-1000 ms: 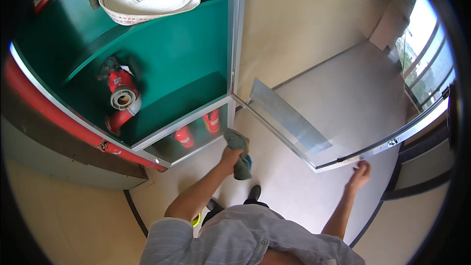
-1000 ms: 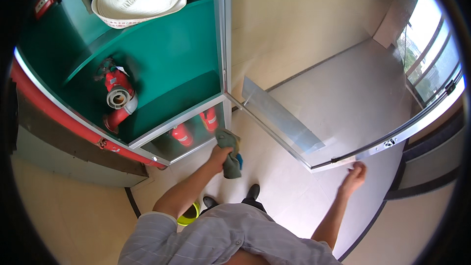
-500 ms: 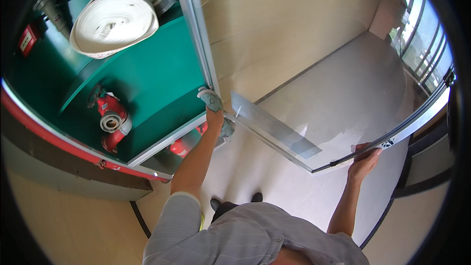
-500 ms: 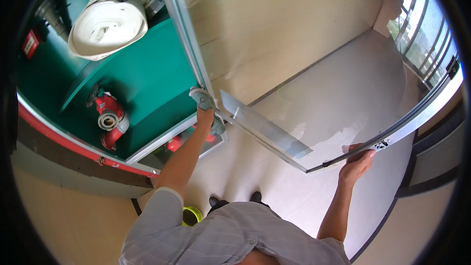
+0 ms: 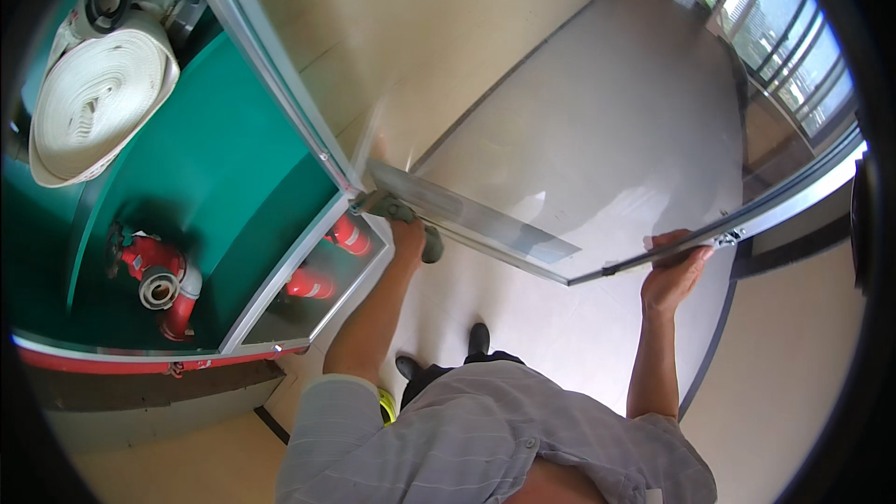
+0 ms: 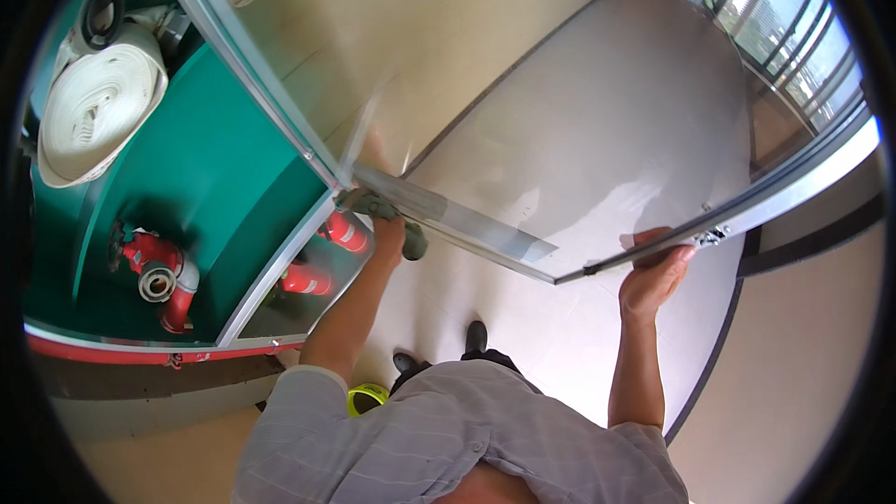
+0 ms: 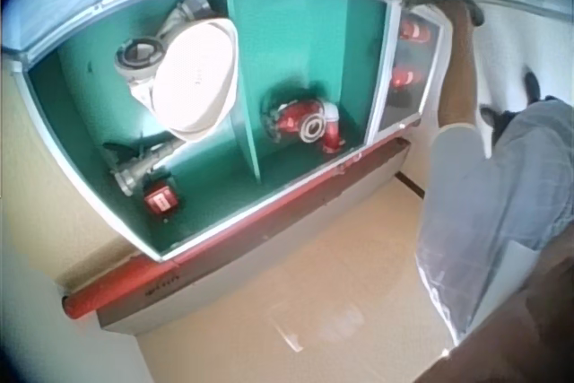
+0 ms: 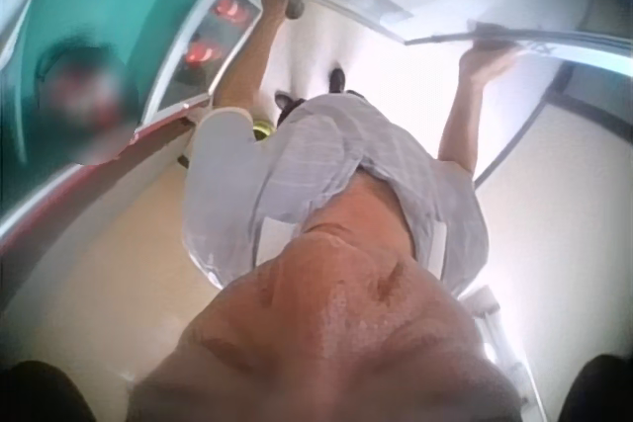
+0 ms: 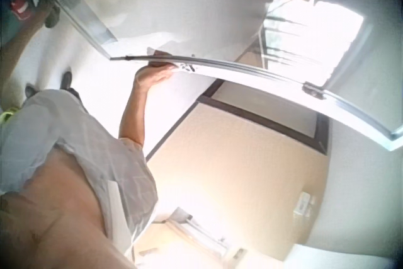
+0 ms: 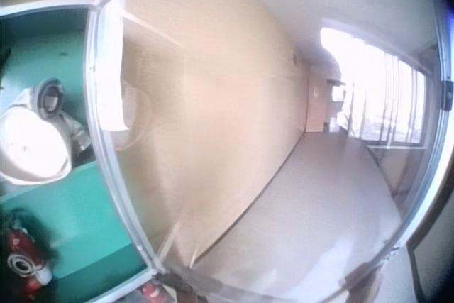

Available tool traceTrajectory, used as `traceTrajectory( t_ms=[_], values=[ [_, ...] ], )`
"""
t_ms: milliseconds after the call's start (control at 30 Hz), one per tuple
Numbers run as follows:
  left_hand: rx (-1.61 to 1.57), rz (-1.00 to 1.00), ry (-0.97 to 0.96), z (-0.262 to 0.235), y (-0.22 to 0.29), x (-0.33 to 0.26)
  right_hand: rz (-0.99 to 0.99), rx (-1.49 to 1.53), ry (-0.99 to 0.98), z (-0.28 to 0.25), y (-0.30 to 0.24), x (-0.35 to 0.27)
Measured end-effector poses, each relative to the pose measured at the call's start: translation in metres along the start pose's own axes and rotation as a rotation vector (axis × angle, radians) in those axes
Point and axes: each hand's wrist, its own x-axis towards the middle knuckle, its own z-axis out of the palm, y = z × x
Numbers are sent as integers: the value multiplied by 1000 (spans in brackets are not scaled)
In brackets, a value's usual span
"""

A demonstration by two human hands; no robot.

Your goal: The person wipes the exterior and interior glass and frame of a fire equipment cabinet using a cloth, then opens the cabinet and wipes the interior shelves, components, and two fire extinguishers.

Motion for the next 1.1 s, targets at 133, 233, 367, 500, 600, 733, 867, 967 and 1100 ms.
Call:
traceTrajectory(
  t_ms=[133,233,367,500,600,733,867,967,1100],
  values=[
    [57,-20,42,46,-43,-45,75,13,64,11,4,1],
    [124,23,-21,87,-76,-88,14,-17,75,23,1,0],
    [54,-9,-188,137,-95,-158,22,-33,80,21,-6,-6],
    [-109,-166,-350,176,-97,-210,33,-18,91,16,-15,-15],
    [-482,-376,-545,191,-93,-247,33,-28,21,15,-22,-19],
    [-556,-553,-749,172,-64,-242,-6,73,51,25,-16,-18],
    [-449,-526,-710,158,-27,-238,-66,76,-129,17,-5,-8],
    [-160,-202,-716,166,20,-257,-25,120,-129,21,-8,-9],
    [21,197,-678,174,76,-265,-59,104,-181,17,-3,-1]
  ],
)
